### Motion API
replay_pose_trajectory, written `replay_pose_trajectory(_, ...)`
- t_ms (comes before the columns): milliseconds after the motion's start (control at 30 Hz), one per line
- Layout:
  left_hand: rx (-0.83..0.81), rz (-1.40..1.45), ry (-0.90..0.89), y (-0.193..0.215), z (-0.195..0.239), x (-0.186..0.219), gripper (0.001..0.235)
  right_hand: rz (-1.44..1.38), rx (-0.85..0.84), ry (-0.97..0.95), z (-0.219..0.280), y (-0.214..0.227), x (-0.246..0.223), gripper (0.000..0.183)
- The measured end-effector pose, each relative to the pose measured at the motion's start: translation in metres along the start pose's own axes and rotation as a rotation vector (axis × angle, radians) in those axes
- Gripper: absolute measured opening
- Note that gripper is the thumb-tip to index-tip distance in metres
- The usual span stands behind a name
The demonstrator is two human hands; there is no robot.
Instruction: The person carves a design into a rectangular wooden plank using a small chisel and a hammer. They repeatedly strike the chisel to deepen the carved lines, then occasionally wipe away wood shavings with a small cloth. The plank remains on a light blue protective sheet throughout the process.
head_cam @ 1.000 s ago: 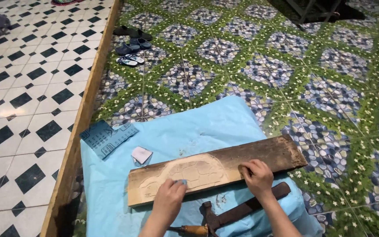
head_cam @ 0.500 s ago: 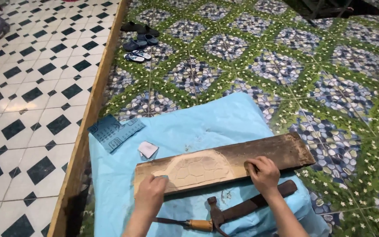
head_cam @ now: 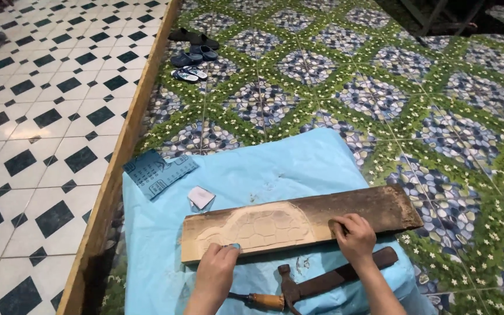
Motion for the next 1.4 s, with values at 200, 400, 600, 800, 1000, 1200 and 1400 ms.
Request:
replay_pose_trajectory(200, 0.026, -0.155, 0.142, -0.003, -0.024, -0.024, 0.020, -0.002, 0.004, 0.000, -0.002, 0.004, -0.005, 0.014)
replay_pose_trajectory(400, 0.017, -0.089, 0.050, 0.010, -0.004, 0.002, 0.019, 0.019, -0.005, -0.017, 0.000, -0.002, 0.002, 0.014)
replay_pose_trajectory(600, 0.043, -0.205, 0.111, 0.003, -0.017, 0.003, 0.022, -0.032, 0.004, 0.000, -0.004, 0.005, -0.005, 0.015)
replay_pose_trajectory(800, 0.035, 0.058, 0.145, -0.024, -0.027, 0.035, 0.045, -0.025, 0.016, 0.011, -0.006, 0.006, -0.007, 0.014)
replay_pose_trajectory(1000, 0.116, -0.080, -0.066, -0.052, -0.073, 0.083, 0.017, -0.005, 0.037, 0.031, -0.001, -0.001, 0.001, 0.013)
replay_pose_trajectory(1200, 0.092, 0.103, -0.102, -0.039, -0.073, 0.087, 0.017, 0.026, 0.018, 0.001, 0.001, -0.004, 0.003, 0.014)
replay_pose_trajectory(1400, 0.121, 0.061, -0.147, -0.065, -0.096, 0.098, 0.022, 0.005, 0.013, -0.005, 0.002, -0.002, 0.003, 0.012)
Point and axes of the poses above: each hand's wrist, its own z-axis away from the middle knuckle, its own y-axis out of the back of the hand, x = y × z, the point moved 4 cm from there along -z, towards the middle knuckle, and after that the axes turned 11 degrees about z, right-handed, at the moved point
